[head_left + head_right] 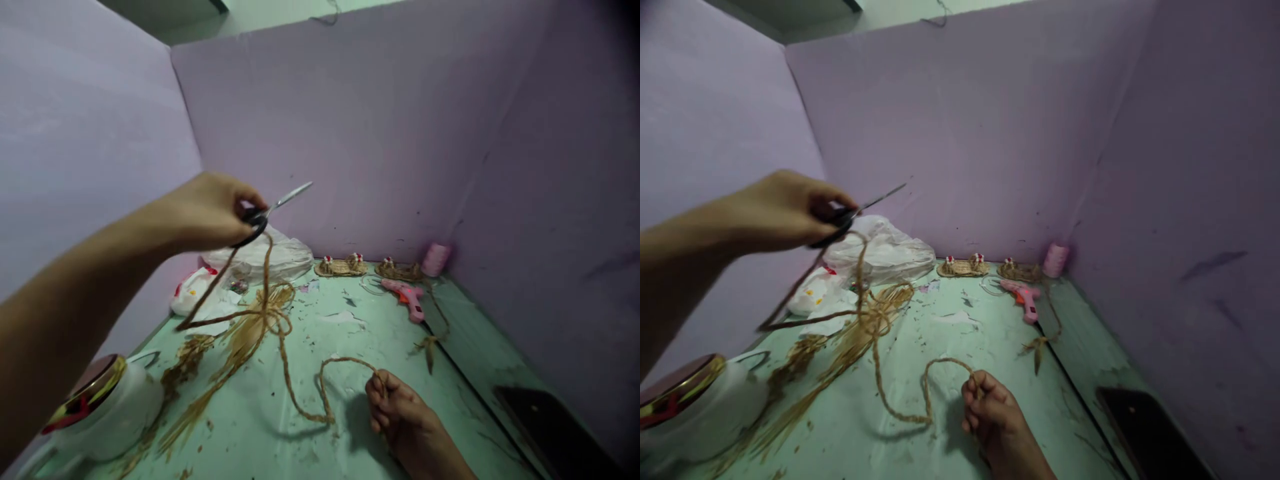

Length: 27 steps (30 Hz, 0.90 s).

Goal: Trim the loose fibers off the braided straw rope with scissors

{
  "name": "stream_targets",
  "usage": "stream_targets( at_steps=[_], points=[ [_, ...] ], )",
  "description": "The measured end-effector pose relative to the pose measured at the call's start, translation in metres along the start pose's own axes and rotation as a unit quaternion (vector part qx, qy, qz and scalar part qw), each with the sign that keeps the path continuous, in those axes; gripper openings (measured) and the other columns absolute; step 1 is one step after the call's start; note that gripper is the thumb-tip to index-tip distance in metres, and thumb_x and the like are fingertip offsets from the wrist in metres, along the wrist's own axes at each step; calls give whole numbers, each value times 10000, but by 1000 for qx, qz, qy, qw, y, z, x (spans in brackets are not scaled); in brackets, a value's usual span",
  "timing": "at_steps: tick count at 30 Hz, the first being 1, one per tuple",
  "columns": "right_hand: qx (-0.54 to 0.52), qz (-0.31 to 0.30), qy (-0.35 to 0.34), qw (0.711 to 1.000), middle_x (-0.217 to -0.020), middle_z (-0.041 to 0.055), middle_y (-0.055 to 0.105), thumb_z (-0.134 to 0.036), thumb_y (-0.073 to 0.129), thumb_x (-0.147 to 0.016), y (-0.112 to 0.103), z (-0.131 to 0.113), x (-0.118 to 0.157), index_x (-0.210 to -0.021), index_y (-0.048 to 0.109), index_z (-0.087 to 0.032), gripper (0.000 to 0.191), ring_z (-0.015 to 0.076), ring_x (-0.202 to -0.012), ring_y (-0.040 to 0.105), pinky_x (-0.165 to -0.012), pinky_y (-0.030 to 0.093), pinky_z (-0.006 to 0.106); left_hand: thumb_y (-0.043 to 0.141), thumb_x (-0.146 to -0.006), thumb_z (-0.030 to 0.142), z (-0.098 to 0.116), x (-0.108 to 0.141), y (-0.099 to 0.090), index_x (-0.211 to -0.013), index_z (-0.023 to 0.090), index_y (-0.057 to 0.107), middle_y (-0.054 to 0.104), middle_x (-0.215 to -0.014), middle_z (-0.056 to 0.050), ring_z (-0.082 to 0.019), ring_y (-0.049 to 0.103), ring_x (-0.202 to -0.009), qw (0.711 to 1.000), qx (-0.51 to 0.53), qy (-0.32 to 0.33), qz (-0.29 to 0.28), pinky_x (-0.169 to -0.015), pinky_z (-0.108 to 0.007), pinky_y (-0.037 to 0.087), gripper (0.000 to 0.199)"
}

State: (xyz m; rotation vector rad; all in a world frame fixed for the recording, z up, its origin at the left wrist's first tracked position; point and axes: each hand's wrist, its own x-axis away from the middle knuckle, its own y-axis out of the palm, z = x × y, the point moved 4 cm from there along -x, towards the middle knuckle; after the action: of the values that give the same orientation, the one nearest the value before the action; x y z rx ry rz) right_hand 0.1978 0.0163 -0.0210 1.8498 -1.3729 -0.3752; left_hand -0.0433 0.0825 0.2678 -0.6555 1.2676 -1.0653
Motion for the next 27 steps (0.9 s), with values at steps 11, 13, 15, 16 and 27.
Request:
stream_targets(
  at_steps=[11, 13, 15, 16, 27],
  points=[
    [-9, 29, 2, 1000, -568, -17, 574, -259, 735, -590, -1, 16, -4, -755, 654, -152, 213, 71, -454, 471, -573, 432, 257, 476, -724, 253, -28, -43, 78, -1006, 158, 589, 660, -831, -121, -275, 621, -791, 962, -248, -51, 98, -636, -354, 475, 318],
    [2, 29, 16, 999, -567, -16, 571, -275, 736, -597, -1, 20, -6, -771, 658, -149, 228, 71, -445, 466, -550, 433, 260, 481, -700, 226, -47, -29, 105, -968, 138, 594, 650, -812, -152, -296, 617, -763, 959, -259, -107, 32, -601, -357, 467, 304],
    [8, 32, 21, 999, -560, -16, 569, -292, 746, -586, -2, 24, -8, -775, 662, -149, 251, 71, -438, 465, -531, 434, 259, 477, -683, 207, -56, -23, 122, -959, 141, 590, 646, -844, -154, -303, 608, -781, 960, -261, -101, -27, -604, -356, 456, 306],
    [9, 35, 21, 999, -556, -17, 568, -297, 749, -582, -4, 24, -8, -775, 664, -150, 257, 71, -436, 465, -523, 433, 256, 472, -681, 208, -57, -24, 126, -972, 153, 584, 643, -872, -145, -302, 602, -805, 960, -261, -90, -44, -619, -354, 449, 316],
    [31, 51, 51, 997, -557, -19, 568, -292, 761, -580, -9, 24, -5, -757, 676, -164, 234, 72, -450, 473, -532, 442, 254, 435, -692, 178, -24, -33, 115, -1001, 165, 545, 633, -825, -103, -265, 584, -751, 924, -325, 182, -83, -605, -325, 389, 328]
  ],
)
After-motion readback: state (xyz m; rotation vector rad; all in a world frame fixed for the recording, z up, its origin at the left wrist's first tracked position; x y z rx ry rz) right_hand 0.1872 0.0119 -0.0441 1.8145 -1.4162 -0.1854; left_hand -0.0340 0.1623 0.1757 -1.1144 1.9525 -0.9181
